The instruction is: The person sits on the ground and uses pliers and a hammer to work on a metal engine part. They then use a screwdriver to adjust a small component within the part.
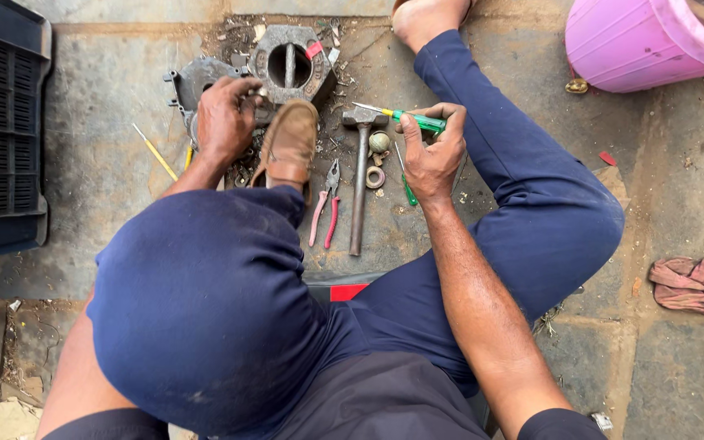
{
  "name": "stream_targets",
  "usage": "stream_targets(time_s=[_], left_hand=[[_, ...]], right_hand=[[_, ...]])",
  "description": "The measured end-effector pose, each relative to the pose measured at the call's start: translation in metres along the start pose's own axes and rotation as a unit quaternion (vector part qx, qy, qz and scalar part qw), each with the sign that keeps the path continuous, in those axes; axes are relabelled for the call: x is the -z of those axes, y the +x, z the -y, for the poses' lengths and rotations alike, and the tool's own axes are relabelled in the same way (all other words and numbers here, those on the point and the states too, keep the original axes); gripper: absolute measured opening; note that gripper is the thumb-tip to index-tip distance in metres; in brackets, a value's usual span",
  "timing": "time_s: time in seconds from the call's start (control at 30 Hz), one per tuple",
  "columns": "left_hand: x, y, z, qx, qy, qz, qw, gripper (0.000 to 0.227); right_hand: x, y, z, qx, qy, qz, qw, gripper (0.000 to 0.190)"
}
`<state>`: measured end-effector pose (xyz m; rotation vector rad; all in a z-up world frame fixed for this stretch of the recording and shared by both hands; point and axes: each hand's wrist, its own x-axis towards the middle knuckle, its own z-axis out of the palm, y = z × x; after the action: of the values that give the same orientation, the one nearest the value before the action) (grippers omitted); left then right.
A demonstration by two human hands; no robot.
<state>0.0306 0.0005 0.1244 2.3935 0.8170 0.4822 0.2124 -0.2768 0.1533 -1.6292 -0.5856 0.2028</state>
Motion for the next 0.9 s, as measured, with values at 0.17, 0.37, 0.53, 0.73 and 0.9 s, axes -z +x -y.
stream_targets(time_s=[0.17, 0.37, 0.53, 0.73, 0.9], left_hand=[[-0.016, 0.018, 0.016, 0.012, 0.019, -0.008, 1.0, 0.02], [-0.044, 0.043, 0.049, 0.002, 0.002, 0.107, 0.994, 0.018], [-0.055, 0.059, 0.055, -0.009, -0.018, 0.148, 0.989, 0.018], [-0.056, 0.073, 0.069, -0.067, -0.07, 0.201, 0.975, 0.02], [-0.059, 0.068, 0.084, -0.087, -0.111, 0.193, 0.971, 0.019]], right_hand=[[-0.002, 0.002, -0.011, 0.003, -0.036, 0.0, 0.999, 0.029], [-0.003, 0.007, -0.026, -0.057, -0.047, 0.008, 0.997, 0.029], [-0.011, 0.014, -0.036, -0.07, -0.078, 0.031, 0.994, 0.029], [-0.028, 0.019, -0.038, -0.069, -0.071, 0.054, 0.994, 0.03], [-0.038, 0.021, -0.037, -0.065, -0.101, 0.073, 0.99, 0.03]])
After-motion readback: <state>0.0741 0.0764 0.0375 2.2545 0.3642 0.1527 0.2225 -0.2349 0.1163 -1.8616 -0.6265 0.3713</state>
